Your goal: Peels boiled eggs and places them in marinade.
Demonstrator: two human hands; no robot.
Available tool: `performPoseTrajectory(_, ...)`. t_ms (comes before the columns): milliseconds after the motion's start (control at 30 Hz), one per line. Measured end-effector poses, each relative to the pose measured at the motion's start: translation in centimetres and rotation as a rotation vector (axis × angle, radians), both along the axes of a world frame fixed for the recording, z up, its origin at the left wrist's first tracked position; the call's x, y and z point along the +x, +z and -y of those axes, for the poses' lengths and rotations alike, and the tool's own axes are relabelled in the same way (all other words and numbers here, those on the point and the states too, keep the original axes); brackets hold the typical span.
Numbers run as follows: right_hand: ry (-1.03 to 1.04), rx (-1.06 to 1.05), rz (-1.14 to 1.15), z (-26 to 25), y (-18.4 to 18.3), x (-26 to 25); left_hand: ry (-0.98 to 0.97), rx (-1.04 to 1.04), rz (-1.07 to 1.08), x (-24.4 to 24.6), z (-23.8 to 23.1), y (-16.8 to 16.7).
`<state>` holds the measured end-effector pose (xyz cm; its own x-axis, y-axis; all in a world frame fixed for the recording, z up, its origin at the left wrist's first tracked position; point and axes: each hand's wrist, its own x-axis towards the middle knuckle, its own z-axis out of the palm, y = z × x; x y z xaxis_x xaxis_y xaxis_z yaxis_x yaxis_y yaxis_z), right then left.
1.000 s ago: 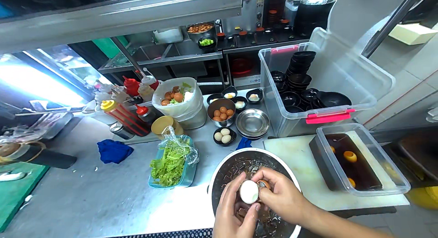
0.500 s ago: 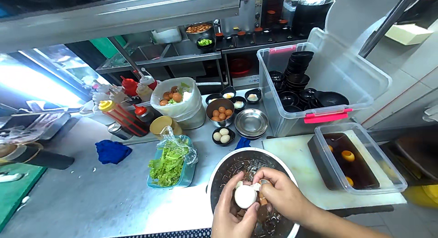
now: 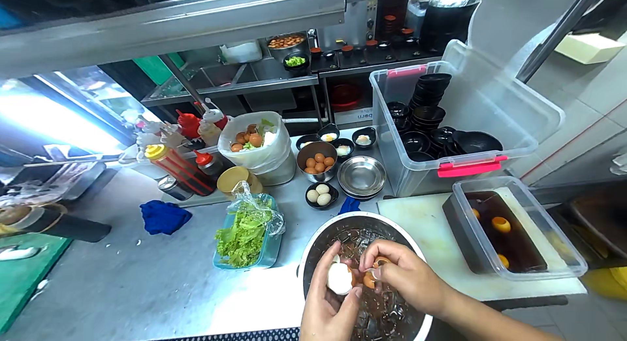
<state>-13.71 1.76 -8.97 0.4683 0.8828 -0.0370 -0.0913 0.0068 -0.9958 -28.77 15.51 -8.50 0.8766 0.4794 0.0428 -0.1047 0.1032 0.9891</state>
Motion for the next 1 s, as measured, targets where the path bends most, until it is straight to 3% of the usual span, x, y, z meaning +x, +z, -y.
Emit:
performPoseTrajectory(133, 0.081, -0.09, 0.147, -0.3, -0.3, -0.1, 0.082, 0.307, -0.078, -0.2, 0.0, -0.4)
performPoseTrajectory(300, 0.128, -0.125, 0.141, -0.7, 0.0, -0.4, 0.123, 0.619, -0.096, -0.1, 0.1, -0.9)
performPoseTrajectory(500, 0.107, -0.116, -0.176, -0.7, 0.2, -0.4, 0.17, 0.746, -0.111, -0.1, 0.1, -1.1)
performPoseTrajectory(667, 0.119, -0.089, -0.304, -0.7, 0.1, -0.5, 0.099, 0.665, -0.092, -0.2, -0.4, -1.0)
performPoseTrajectory(867, 0.059, -0.014, -0.307, -0.7, 0.2, -0.6, -0.011, 0.325, -0.033, -0.8, -1.2, -0.2)
performPoseTrajectory(1000, 0.054, -0.032, -0.269, -0.6, 0.1, -0.5, -0.03, 0.227, -0.065, -1.1, -1.1, 0.3)
